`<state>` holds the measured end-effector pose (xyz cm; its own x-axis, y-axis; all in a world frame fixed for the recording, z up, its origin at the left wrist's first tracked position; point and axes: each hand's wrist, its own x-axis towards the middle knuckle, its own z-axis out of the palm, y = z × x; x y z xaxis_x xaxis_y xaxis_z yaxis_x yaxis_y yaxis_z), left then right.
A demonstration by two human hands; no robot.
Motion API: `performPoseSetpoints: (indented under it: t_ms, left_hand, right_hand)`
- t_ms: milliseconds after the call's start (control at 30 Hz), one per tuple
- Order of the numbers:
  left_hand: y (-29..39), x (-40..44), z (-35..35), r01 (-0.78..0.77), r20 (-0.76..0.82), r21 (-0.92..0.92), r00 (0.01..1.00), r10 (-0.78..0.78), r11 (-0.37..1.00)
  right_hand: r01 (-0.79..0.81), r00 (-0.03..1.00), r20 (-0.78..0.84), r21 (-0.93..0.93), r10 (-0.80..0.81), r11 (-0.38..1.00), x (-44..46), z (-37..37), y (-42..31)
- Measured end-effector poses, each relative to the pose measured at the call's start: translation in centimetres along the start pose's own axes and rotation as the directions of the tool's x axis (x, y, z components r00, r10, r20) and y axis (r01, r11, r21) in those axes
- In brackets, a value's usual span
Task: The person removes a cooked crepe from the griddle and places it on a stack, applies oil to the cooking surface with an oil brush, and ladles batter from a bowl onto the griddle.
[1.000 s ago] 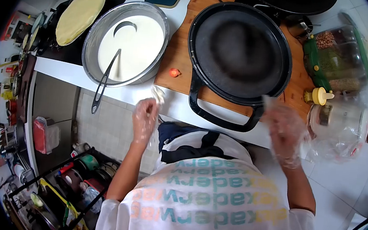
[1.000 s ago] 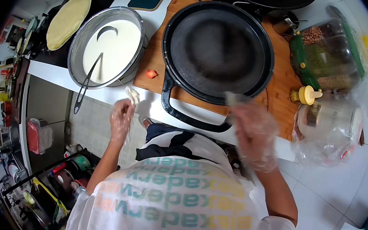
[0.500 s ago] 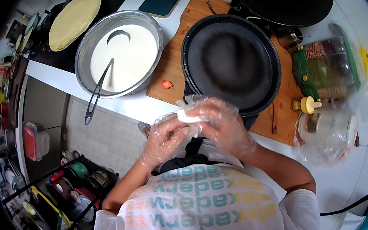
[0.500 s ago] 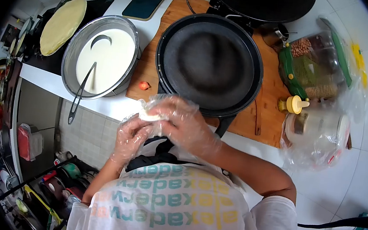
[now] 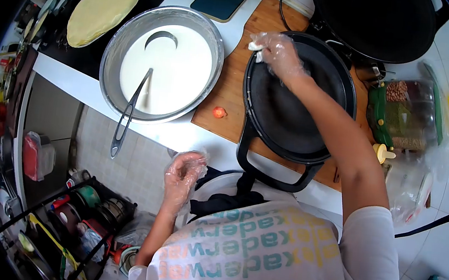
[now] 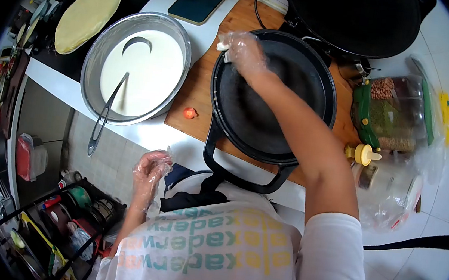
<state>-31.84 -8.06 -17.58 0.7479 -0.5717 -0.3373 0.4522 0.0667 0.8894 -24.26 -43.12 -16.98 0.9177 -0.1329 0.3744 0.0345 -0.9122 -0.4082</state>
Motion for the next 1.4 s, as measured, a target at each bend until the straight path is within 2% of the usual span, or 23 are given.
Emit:
performPoseSetpoints:
  t_ms: [133, 233, 267, 333, 433, 533, 600, 667, 733, 833, 933, 1033, 1067, 1133, 1200, 1300, 1333, 1400]
  left_hand:
    - [-0.3, 0.0, -0.4, -0.015, -0.008, -0.027, 1.000, 0.015, 1.000]
    - [0.4, 0.0, -0.1, -0.020, 0.022, 0.005, 1.000, 0.020, 1.000]
    - [0.7, 0.1, 0.1, -0.023, 0.029, 0.022, 0.999, 0.022, 0.999]
    - [1.1, -0.2, 0.3, -0.045, 0.034, 0.027, 0.998, 0.044, 0.999]
    - [1.3, -0.7, 0.2, -0.095, 0.020, 0.026, 0.995, 0.095, 0.995]
    - [1.2, -1.4, -0.4, -0.131, 0.005, 0.062, 0.991, 0.131, 0.989]
    - [1.3, -2.1, -0.9, -0.117, 0.015, 0.074, 0.993, 0.116, 0.990]
    - [1.1, -2.7, -1.1, -0.106, 0.014, 0.048, 0.994, 0.106, 0.993]
    - [0.7, -3.6, -1.5, -0.082, 0.011, 0.062, 0.997, 0.082, 0.995]
    - [-0.2, -4.4, -2.4, -0.054, -0.011, 0.104, 0.998, 0.056, 0.993]
    - [-0.5, -5.3, -3.0, -0.025, -0.029, 0.083, 0.999, 0.027, 0.996]
    - [-0.5, -5.3, -3.7, -0.043, 0.000, 0.100, 0.999, 0.043, 0.994]
    - [-0.3, -5.2, -3.8, -0.049, 0.006, 0.117, 0.999, 0.048, 0.992]
    - [0.2, -5.1, -3.9, -0.047, 0.019, 0.131, 0.999, 0.045, 0.990]
    - [0.5, -4.5, -3.9, -0.045, 0.026, 0.119, 0.999, 0.042, 0.992]
    - [1.0, -3.9, -3.4, -0.061, 0.057, 0.120, 0.997, 0.055, 0.991]
    - [1.1, -3.8, -3.3, -0.073, 0.075, 0.126, 0.995, 0.064, 0.989]
    - [1.1, -3.5, -2.9, -0.047, 0.078, 0.136, 0.996, 0.036, 0.990]
  right_hand:
    - [0.081, 0.997, -0.004, 0.217, -0.082, 0.973, -3.4, 1.4, -2.5]
    - [-0.080, 0.976, 0.218, 0.232, 0.029, 0.970, -6.3, -0.2, -6.5]
    - [0.018, 0.971, 0.215, 0.368, -0.104, 0.929, -8.0, -0.1, -7.0]
    - [0.204, 0.917, 0.154, 0.612, -0.369, 0.764, -11.4, 0.4, -7.4]
    - [-0.049, 0.892, 0.423, 0.434, -0.156, 0.900, -10.3, -4.4, -13.7]
    - [0.102, 0.972, 0.173, 0.303, -0.159, 0.948, -8.2, -4.2, -11.9]
    - [0.007, 0.999, -0.041, 0.361, 0.008, 0.933, -6.1, -3.6, -8.8]
    - [-0.040, 0.987, -0.141, 0.221, 0.073, 0.975, -4.1, -4.0, -6.3]
    - [-0.022, 0.979, -0.204, 0.005, 0.022, 1.000, -2.5, -3.3, -3.2]
    - [-0.073, 0.975, -0.212, 0.010, 0.074, 0.997, -1.3, -1.5, -0.6]
    - [-0.181, 0.976, -0.075, 0.239, 0.204, 0.954, -1.5, 0.4, -0.9]
    - [-0.159, 0.980, 0.139, 0.097, 0.145, 0.982, -2.9, -0.8, -4.5]
    - [-0.033, 0.990, 0.138, 0.130, 0.015, 0.991, -4.2, -0.3, -4.2]
    - [0.088, 0.970, 0.213, 0.156, -0.121, 0.984, -6.6, -1.2, -6.1]
    - [0.060, 0.953, 0.286, 0.151, -0.101, 0.987, -9.4, -2.4, -8.2]
    - [0.063, 0.827, 0.561, -0.072, -0.012, 0.995, -12.8, -6.0, -10.6]
    - [0.042, 0.694, 0.719, -0.092, 0.037, 0.995, -13.0, -7.2, -10.8]
    - [0.022, 0.339, 0.933, -0.135, 0.119, 0.991, -12.8, -9.1, -11.0]
